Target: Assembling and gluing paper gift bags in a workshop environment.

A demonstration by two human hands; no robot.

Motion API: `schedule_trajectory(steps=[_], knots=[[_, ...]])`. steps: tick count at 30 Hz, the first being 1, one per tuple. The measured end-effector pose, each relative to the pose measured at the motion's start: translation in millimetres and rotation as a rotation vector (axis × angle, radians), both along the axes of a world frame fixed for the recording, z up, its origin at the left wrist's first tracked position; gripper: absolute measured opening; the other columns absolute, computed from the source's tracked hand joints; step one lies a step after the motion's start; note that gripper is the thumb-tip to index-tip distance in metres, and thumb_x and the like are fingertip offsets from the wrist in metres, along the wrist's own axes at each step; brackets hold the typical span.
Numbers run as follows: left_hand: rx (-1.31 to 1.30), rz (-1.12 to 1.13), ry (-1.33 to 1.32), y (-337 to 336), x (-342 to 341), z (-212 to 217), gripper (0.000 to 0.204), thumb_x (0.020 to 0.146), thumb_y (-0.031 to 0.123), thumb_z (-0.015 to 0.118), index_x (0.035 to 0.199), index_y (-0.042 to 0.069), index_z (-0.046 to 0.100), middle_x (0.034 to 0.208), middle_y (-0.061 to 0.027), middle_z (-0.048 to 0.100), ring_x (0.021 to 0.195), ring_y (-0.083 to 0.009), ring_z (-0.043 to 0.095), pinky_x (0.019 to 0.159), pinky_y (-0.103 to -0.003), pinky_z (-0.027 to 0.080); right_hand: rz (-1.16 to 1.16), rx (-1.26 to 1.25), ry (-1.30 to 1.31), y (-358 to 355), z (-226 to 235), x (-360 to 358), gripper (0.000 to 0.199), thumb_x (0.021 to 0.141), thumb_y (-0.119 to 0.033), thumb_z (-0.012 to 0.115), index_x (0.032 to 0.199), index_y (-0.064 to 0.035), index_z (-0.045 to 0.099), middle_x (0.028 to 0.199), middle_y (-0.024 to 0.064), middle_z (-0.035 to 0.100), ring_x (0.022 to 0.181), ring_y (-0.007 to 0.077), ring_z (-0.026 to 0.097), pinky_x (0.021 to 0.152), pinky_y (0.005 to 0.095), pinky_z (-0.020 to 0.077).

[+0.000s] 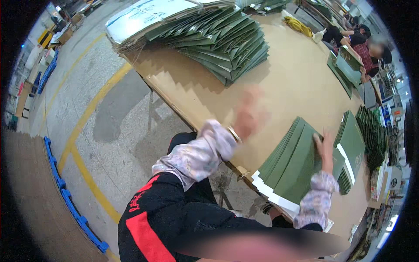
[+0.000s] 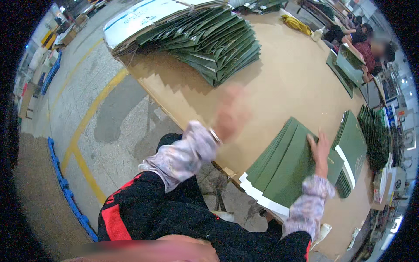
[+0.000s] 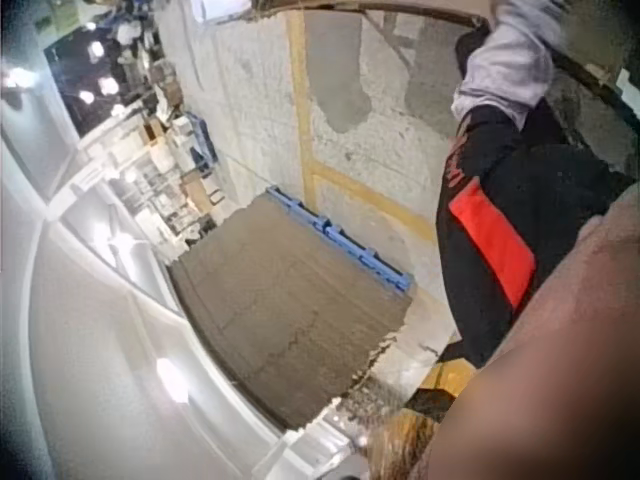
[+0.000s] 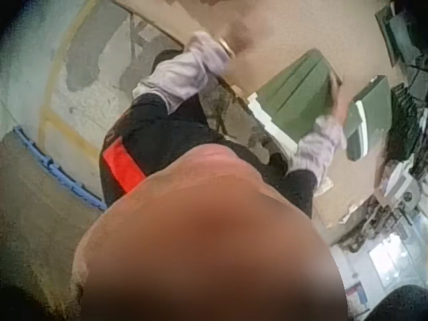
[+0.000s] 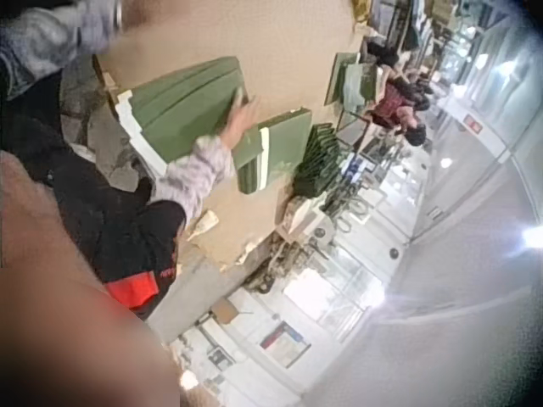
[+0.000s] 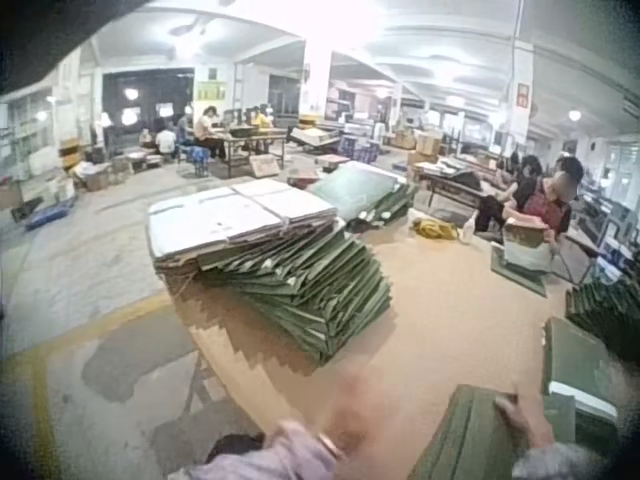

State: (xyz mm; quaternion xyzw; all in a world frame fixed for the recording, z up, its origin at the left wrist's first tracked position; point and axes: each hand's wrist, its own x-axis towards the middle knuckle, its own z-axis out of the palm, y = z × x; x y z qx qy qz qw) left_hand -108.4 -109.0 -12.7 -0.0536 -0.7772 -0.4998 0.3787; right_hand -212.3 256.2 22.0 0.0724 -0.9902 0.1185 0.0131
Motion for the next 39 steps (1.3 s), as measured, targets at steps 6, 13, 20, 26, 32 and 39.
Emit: schedule_trajectory(steps=[6, 13, 20, 26, 32, 39], knots=[[-0.779, -1.023, -0.16, 125.4, 125.8, -41.6, 0.101, 0.065, 0.064, 0.071, 0.144, 0.012, 0.036, 0.154, -0.0189, 0.021, 0.145, -0.0366, 0.013, 0.109, -0.068, 0.006, 0.064, 0.182, 0.27, 38.0, -16.9, 60.8, 0.058, 0.08, -0.038, 0.072, 0.126, -0.0073, 0.057, 0.133, 0.0198, 0.05, 0.122, 0.0359, 0.047, 0.101, 0.0427, 0.0391], [-1.043, -0.811, -0.147, 123.1, 122.6, -41.7, 0.109, 0.064, 0.073, 0.061, 0.148, 0.012, 0.027, 0.157, -0.0097, 0.019, 0.146, -0.0297, 0.011, 0.112, -0.063, -0.002, 0.242, 0.057, 0.372, 21.2, -5.4, 49.5, 0.044, 0.075, -0.041, 0.074, 0.101, -0.0058, 0.065, 0.099, 0.0125, 0.061, 0.097, 0.031, 0.058, 0.082, 0.0408, 0.0471], [-1.116, -0.827, -0.233, 123.5, 136.9, -14.3, 0.127, 0.059, 0.086, 0.054, 0.147, 0.0, 0.023, 0.157, -0.0181, 0.01, 0.146, -0.0363, 0.004, 0.112, -0.063, -0.002, 0.044, -0.013, 0.034, 19.2, 46.9, 62.1, 0.038, 0.082, -0.042, 0.067, 0.091, -0.005, 0.064, 0.088, 0.0137, 0.066, 0.085, 0.0317, 0.064, 0.074, 0.0434, 0.049], [-0.874, -0.849, -0.228, 146.1, 173.8, 15.9, 0.126, 0.063, 0.068, 0.071, 0.147, -0.006, 0.014, 0.155, -0.0252, 0.009, 0.145, -0.04, 0.006, 0.115, -0.056, 0.007, 0.016, 0.124, -0.032, 59.9, 73.8, 27.7, 0.034, 0.08, -0.034, 0.067, 0.075, 0.0002, 0.066, 0.075, 0.0167, 0.067, 0.07, 0.0313, 0.066, 0.066, 0.0426, 0.0505], [-0.159, -0.834, -0.346, 154.9, 169.1, 3.4, 0.085, 0.081, 0.018, 0.064, 0.147, -0.004, 0.015, 0.152, -0.0287, 0.015, 0.142, -0.0399, 0.02, 0.116, -0.041, 0.02, 0.021, 0.263, -0.277, 39.9, 74.5, 12.9, 0.048, 0.08, -0.042, 0.067, 0.09, 0.0046, 0.069, 0.095, 0.0227, 0.068, 0.087, 0.0358, 0.066, 0.078, 0.0436, 0.0518], [0.356, -0.835, -0.454, 127.2, 170.4, -10.8, 0.067, 0.098, 0.027, 0.045, 0.151, 0.001, 0.013, 0.148, -0.0211, 0.034, 0.136, -0.0266, 0.035, 0.11, -0.032, 0.027, -0.067, -0.05, 0.103, -44.2, 7.6, 15.1, 0.051, 0.075, -0.052, 0.068, 0.09, -0.0033, 0.068, 0.093, 0.0189, 0.068, 0.093, 0.0333, 0.065, 0.079, 0.0429, 0.0504]])
